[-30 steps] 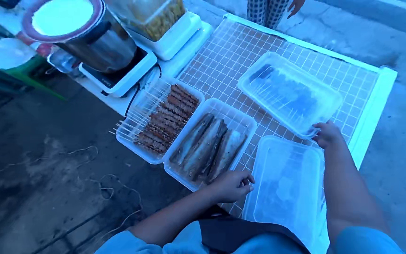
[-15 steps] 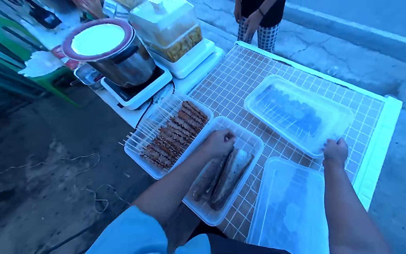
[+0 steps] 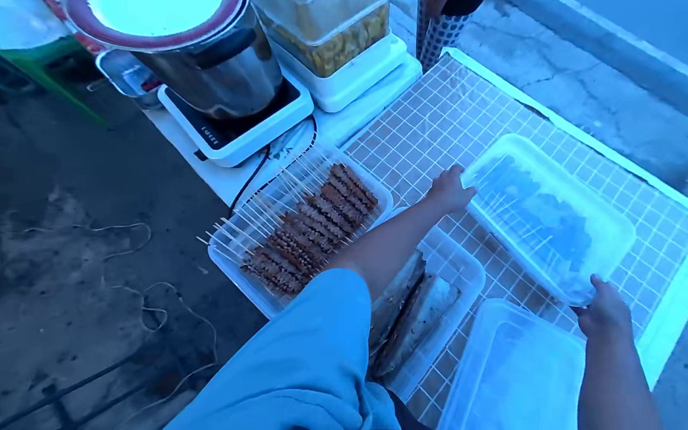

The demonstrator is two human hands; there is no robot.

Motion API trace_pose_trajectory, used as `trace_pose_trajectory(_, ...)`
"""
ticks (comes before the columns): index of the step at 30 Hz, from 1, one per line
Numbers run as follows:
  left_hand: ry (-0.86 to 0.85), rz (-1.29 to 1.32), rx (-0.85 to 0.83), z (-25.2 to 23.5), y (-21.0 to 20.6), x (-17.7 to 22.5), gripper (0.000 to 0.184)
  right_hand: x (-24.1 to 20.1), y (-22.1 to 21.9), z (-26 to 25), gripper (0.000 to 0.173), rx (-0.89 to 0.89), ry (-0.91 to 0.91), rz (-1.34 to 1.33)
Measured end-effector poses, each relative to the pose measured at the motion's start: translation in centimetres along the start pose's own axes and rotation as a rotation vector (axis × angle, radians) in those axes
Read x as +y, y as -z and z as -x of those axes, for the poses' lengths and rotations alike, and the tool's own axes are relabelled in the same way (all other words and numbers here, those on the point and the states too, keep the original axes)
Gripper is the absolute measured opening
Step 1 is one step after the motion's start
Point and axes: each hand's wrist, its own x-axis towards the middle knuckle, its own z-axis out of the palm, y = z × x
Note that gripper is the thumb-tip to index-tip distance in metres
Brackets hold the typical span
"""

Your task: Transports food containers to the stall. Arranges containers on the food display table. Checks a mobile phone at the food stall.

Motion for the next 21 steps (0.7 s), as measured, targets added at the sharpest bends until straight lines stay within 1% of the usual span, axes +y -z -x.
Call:
trace_pose_trajectory(2,0.037,0.166,-0.027,-0.8,-0.4,-0.6,0.068,0.1,0.6,0.0,0.054,-0.006,-0.062,-0.040)
trace_pose_trajectory(5,0.092,0.307,0.058,-0.2,-0.2,-1.2,0.074,-0.3,0.0,0.4,0.046,-0.055,-0.076,-0.100)
trace_pose_trajectory(6,0.107,0.341,0.086,0.1,-0.1,-1.6,0.074,-0.6,-1.0,1.0,0.041,-0.069,-0.081,-0.145)
trace_pose_trajectory(8,0.140,0.415,0.092,1.3,0.5,-2.1,0.075,-1.4,-3.7,2.5,0.034,-0.102,-0.129,-0.235)
trace_pose_trajectory(11,0.161,0.484,0.055,3.2,1.8,-2.2,0.075,-2.4,-9.5,4.6,0.031,-0.159,-0.204,-0.307)
trace_pose_trajectory(13,0.163,0.475,0.027,4.1,2.5,-2.2,0.076,-3.2,-13.0,5.8,0.033,-0.257,-0.261,-0.246)
trace_pose_trajectory(14,0.166,0.460,0.016,4.4,2.8,-2.3,0.077,-3.5,-14.0,6.4,0.036,-0.346,-0.285,-0.176)
trace_pose_trajectory(16,0.165,0.445,0.013,5.1,3.7,-2.8,0.079,-3.0,-14.3,6.6,0.044,-0.517,-0.306,0.009)
trace_pose_trajectory(17,0.147,0.432,0.015,5.5,4.4,-3.0,0.079,-2.6,-13.8,6.0,0.048,-0.527,-0.299,0.078)
trace_pose_trajectory(18,0.126,0.418,0.016,6.0,5.3,-3.0,0.079,-2.5,-13.1,5.4,0.050,-0.450,-0.271,0.117)
trace_pose_trajectory(19,0.100,0.407,0.019,6.7,6.1,-3.1,0.079,-2.6,-12.4,4.8,0.051,-0.331,-0.218,0.140)
trace_pose_trajectory(21,0.055,0.360,0.006,8.5,7.9,-3.3,0.078,-3.6,-11.7,3.8,0.056,-0.142,-0.023,0.199)
